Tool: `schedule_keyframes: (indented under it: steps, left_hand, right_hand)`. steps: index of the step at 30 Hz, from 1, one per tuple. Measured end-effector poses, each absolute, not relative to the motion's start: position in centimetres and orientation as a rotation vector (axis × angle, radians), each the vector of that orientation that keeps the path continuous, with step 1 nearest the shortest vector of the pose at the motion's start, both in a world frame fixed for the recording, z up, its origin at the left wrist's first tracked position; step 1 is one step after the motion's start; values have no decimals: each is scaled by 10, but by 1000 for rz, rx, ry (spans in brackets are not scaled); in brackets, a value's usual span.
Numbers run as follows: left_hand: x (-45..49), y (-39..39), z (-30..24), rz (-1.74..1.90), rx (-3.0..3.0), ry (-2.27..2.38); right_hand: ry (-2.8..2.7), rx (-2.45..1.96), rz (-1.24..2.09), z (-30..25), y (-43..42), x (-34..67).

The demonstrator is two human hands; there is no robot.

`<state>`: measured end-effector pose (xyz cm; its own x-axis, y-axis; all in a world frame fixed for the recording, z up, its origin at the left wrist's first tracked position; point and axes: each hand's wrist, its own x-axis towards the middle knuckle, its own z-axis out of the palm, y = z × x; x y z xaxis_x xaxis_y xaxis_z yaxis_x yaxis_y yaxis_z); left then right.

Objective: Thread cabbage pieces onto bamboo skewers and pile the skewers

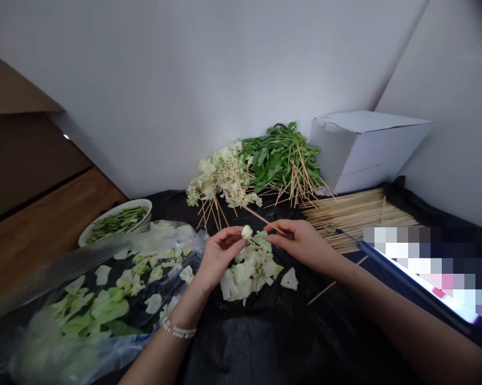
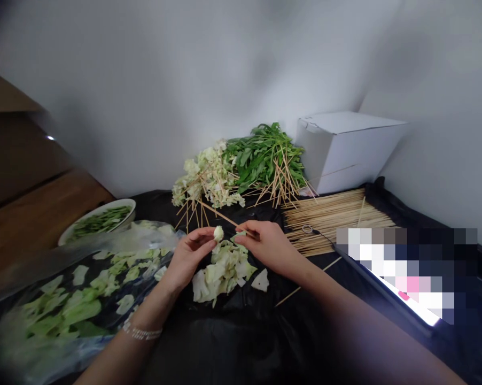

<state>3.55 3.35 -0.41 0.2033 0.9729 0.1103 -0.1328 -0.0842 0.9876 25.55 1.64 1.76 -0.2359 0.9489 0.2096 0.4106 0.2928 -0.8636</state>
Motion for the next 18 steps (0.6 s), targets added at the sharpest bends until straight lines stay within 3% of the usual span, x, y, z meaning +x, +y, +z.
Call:
schedule_keyframes:
  steps: [6,18]
  left_hand:
    - [44,22,8,1114,1517,903]
    - [46,17,4,1064,1488,802]
  right_hand:
    - [-1757,-1182,1114,18,12,250]
    - [-1839,-1103,1051,18,9,247]
